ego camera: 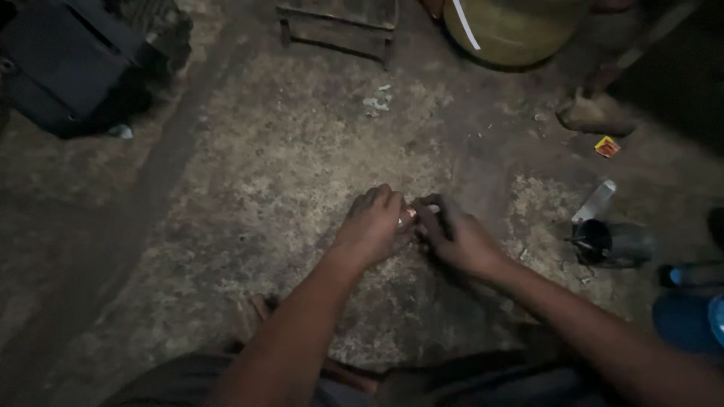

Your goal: The person cleans a motor armature by hand using a small piece of abrasive material, rotating the component and wiping the copper commutator sections.

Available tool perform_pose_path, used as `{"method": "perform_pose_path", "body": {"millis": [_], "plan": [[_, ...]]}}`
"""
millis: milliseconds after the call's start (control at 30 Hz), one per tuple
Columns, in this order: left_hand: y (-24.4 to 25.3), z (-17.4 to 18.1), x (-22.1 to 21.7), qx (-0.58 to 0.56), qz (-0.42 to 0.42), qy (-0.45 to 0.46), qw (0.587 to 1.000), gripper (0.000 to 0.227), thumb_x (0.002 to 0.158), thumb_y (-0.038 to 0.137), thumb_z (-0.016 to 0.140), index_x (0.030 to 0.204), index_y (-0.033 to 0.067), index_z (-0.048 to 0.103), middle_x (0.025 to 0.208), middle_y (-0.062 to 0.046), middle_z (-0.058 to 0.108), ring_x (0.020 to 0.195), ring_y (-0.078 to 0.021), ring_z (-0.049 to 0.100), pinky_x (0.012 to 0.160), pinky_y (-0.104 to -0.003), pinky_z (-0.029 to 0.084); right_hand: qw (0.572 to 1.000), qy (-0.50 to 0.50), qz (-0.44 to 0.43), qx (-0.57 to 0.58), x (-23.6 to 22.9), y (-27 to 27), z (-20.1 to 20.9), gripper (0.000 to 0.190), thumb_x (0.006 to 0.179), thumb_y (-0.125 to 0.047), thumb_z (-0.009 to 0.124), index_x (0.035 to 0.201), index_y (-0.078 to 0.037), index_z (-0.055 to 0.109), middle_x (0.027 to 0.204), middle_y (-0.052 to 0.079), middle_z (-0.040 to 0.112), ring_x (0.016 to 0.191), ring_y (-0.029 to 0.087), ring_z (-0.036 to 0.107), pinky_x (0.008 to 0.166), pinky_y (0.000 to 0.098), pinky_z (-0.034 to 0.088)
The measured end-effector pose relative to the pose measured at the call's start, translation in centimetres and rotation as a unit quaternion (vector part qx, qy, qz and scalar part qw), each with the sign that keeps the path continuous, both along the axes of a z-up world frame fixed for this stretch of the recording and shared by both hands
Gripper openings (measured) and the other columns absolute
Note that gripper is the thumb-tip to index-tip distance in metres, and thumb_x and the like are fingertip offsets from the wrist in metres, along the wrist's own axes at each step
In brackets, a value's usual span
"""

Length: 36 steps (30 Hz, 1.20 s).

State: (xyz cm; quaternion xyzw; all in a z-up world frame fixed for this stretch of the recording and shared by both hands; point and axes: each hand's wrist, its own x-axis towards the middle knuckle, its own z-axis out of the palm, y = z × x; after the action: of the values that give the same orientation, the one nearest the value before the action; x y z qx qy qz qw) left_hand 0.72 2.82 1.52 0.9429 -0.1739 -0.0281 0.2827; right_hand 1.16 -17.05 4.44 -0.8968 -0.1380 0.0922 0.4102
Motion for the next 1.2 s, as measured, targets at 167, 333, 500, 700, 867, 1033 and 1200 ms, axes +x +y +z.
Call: {"method": "perform_pose_path", "body": {"millis": [167,333,500,700,867,1033,1200], "plan": [[-0.2,-0.3,-0.3,-0.04,0.015,0.015,0.999,0.051,0.086,0.026,0.073,0.127,0.0029,0.053,0.135,-0.022,0.051,0.124,-0.0432,0.054,0.101,-0.051,0.046,0.998,0.0,-0.011,-0.065,0.6,0.9,-0.5,0.039,0.1,-0.029,0.06,0.133,-0.008,0.059,0.092,0.02,0.077,0.082,0.034,0.078,0.074,0.0426,0.059],[-1.5,-0.9,-0.5,-0.034,0.026,-0.006,0.999,0.036,0.098,0.029,0.066,0.122,0.0016,0.06,0.127,-0.023,0.058,0.123,-0.0431,0.055,0.107,-0.051,0.044,0.959,-0.041,0.035,-0.277,-0.5,-0.8,-0.8,0.053,0.097,-0.034,0.06,0.145,-0.013,0.054,0.102,0.027,0.073,0.094,0.044,0.071,0.083,0.0497,0.056],[-0.9,-0.9,-0.1,-0.024,-0.019,-0.05,0.998,0.042,0.09,0.026,0.068,0.123,0.0009,0.061,0.13,-0.024,0.057,0.127,-0.043,0.051,0.109,-0.051,0.041,0.933,-0.036,0.079,-0.35,-0.3,1.2,-0.1,0.071,0.091,-0.031,0.06,0.154,-0.009,0.037,0.111,0.029,0.067,0.091,0.047,0.07,0.081,0.0515,0.057],[-1.1,0.4,-0.4,0.042,-0.052,-0.04,0.997,0.05,0.086,0.024,0.066,0.13,0.004,0.057,0.14,-0.024,0.051,0.132,-0.0426,0.047,0.11,-0.052,0.038,0.918,0.043,0.076,-0.388,-0.4,-0.9,-1.0,0.054,0.096,-0.031,0.056,0.148,-0.018,0.049,0.113,0.023,0.074,0.099,0.042,0.072,0.088,0.0509,0.056],[-1.5,0.6,-0.4,0.004,-0.011,0.034,0.999,0.037,0.099,0.031,0.054,0.131,0.0128,0.059,0.134,-0.02,0.057,0.127,-0.0406,0.052,0.105,-0.053,0.041,0.857,0.141,0.054,-0.493,0.4,-7.8,-1.1,0.062,0.096,-0.04,0.063,0.151,-0.026,0.042,0.109,0.016,0.072,0.097,0.034,0.07,0.089,0.0531,0.054],[-0.9,0.4,-0.1,0.018,-0.007,-0.021,1.0,0.033,0.102,0.035,0.054,0.125,0.0134,0.063,0.126,-0.021,0.062,0.123,-0.0414,0.055,0.103,-0.055,0.043,0.921,0.006,-0.139,-0.364,8.7,-17.5,1.9,0.052,0.099,-0.026,0.061,0.15,-0.019,0.058,0.111,0.024,0.074,0.089,0.041,0.071,0.079,0.0535,0.056],[-1.1,-0.9,-0.2,-0.017,-0.012,-0.027,0.999,0.038,0.093,0.035,0.059,0.126,0.0164,0.063,0.127,-0.02,0.061,0.119,-0.0424,0.056,0.097,-0.055,0.046,0.858,0.049,-0.202,-0.469,11.0,-26.3,-1.1,0.053,0.099,-0.03,0.062,0.15,-0.018,0.058,0.12,0.024,0.072,0.101,0.041,0.069,0.084,0.0524,0.055]]}}
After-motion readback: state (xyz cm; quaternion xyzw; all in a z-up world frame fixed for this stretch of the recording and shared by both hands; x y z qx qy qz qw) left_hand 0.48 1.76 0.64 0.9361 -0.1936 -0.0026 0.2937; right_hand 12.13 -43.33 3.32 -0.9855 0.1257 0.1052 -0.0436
